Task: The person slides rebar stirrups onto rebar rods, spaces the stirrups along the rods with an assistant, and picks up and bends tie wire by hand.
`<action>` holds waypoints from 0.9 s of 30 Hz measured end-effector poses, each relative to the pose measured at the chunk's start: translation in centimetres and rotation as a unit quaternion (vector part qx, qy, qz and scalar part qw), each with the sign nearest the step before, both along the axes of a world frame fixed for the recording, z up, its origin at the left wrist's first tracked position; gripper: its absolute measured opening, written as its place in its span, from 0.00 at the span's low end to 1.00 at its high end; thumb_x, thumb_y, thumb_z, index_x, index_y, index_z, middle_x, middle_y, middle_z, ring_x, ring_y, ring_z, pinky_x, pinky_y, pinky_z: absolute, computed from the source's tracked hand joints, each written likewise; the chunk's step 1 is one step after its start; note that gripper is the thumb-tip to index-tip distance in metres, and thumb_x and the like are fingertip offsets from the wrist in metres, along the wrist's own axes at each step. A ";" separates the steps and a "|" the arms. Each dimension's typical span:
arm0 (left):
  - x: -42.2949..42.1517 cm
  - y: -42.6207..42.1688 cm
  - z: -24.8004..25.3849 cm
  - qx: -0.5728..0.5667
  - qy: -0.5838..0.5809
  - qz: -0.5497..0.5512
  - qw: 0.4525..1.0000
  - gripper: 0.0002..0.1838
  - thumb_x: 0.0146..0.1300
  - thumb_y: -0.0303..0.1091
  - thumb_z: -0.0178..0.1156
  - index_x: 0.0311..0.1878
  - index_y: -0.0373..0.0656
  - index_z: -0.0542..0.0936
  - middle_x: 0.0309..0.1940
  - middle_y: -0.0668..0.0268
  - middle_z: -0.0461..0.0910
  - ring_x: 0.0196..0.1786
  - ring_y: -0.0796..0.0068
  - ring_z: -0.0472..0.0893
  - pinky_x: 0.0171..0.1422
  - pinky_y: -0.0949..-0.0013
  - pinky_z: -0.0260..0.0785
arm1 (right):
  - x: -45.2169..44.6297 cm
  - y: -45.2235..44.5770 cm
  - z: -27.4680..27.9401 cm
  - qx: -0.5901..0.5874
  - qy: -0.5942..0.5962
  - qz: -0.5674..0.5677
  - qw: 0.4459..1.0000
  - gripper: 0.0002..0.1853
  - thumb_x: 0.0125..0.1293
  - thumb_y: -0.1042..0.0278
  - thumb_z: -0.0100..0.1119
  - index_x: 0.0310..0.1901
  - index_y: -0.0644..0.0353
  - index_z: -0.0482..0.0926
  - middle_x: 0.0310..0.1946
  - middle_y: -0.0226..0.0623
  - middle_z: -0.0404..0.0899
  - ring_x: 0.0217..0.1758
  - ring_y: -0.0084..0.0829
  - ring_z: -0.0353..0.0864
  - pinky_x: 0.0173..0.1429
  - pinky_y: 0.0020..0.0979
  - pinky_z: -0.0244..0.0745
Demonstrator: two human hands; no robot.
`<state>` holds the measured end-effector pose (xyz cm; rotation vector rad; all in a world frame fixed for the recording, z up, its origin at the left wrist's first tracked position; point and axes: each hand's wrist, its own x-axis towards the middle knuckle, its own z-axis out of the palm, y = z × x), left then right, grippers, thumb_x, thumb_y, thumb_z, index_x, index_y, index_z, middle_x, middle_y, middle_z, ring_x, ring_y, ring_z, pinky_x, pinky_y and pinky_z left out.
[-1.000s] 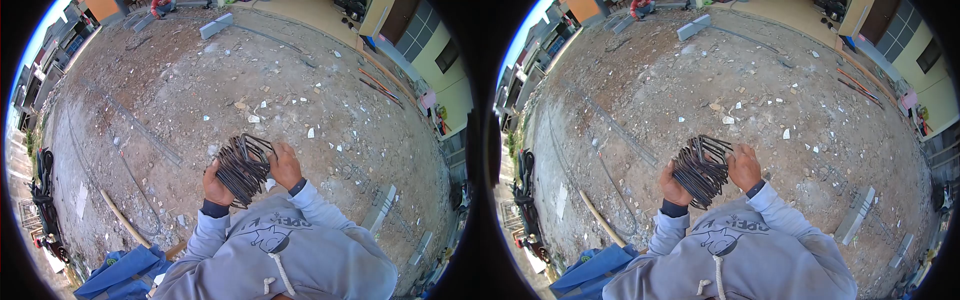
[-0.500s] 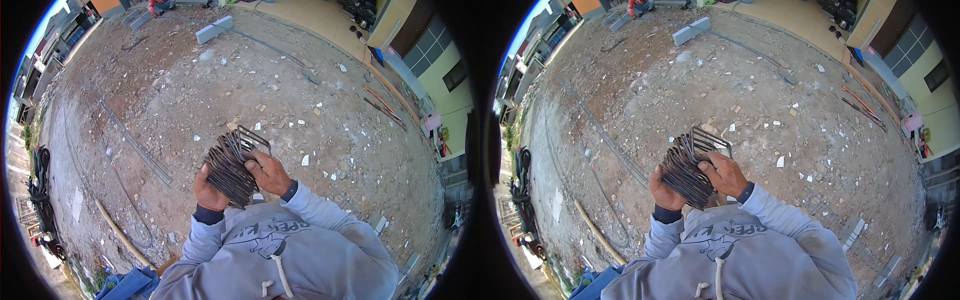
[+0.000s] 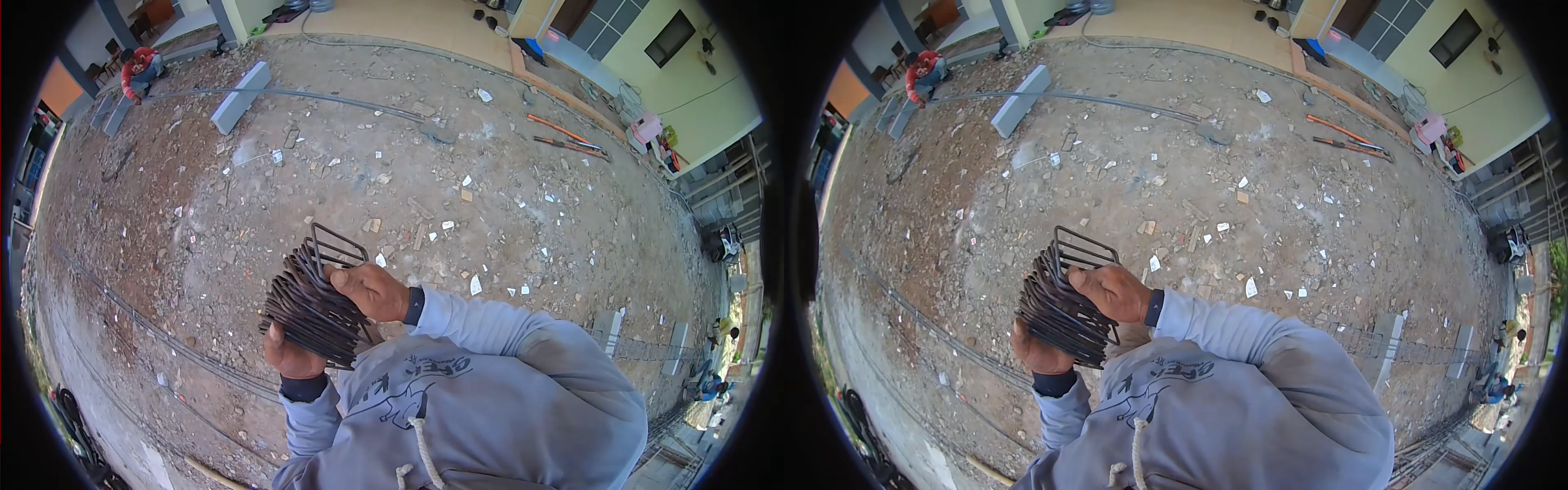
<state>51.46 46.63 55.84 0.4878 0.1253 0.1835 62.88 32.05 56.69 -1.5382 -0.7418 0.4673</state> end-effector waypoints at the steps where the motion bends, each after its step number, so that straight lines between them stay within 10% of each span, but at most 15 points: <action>1: 3.5 1.2 0.5 0.008 -0.025 -0.002 1.000 0.38 0.54 0.48 0.58 0.63 0.33 0.62 0.58 0.51 0.69 0.59 0.56 0.71 0.66 0.55 0.61 | 3.3 1.1 0.5 -0.012 -0.009 0.010 1.000 0.31 0.71 0.43 0.33 0.31 0.65 0.77 0.19 0.43 0.74 0.25 0.31 0.75 0.32 0.32 0.69; 11: 21.3 9.8 4.1 0.000 -0.066 -0.088 0.994 0.36 0.52 0.45 0.57 0.60 0.30 0.65 0.55 0.50 0.71 0.56 0.57 0.74 0.62 0.57 0.65 | 18.8 8.1 3.2 -0.005 0.203 -0.001 0.979 0.33 0.67 0.39 0.42 0.39 0.68 0.80 0.27 0.33 0.78 0.31 0.20 0.72 0.37 0.24 0.69; 17: 31.1 14.7 1.0 -0.067 0.017 -0.097 0.993 0.28 0.56 0.41 0.55 0.55 0.30 0.70 0.50 0.54 0.77 0.50 0.63 0.78 0.57 0.62 0.70 | 28.5 13.4 0.2 -0.049 0.109 -0.133 0.984 0.23 0.67 0.50 0.51 0.34 0.68 0.78 0.26 0.29 0.75 0.29 0.17 0.67 0.34 0.22 0.65; 27: 47.8 24.8 0.0 -0.107 -0.043 0.008 0.993 0.33 0.56 0.44 0.53 0.60 0.29 0.65 0.54 0.49 0.72 0.56 0.57 0.75 0.64 0.59 0.64 | 51.3 26.1 2.5 -0.118 -0.007 0.120 0.986 0.22 0.67 0.51 0.50 0.35 0.68 0.73 0.23 0.31 0.71 0.30 0.18 0.67 0.33 0.27 0.64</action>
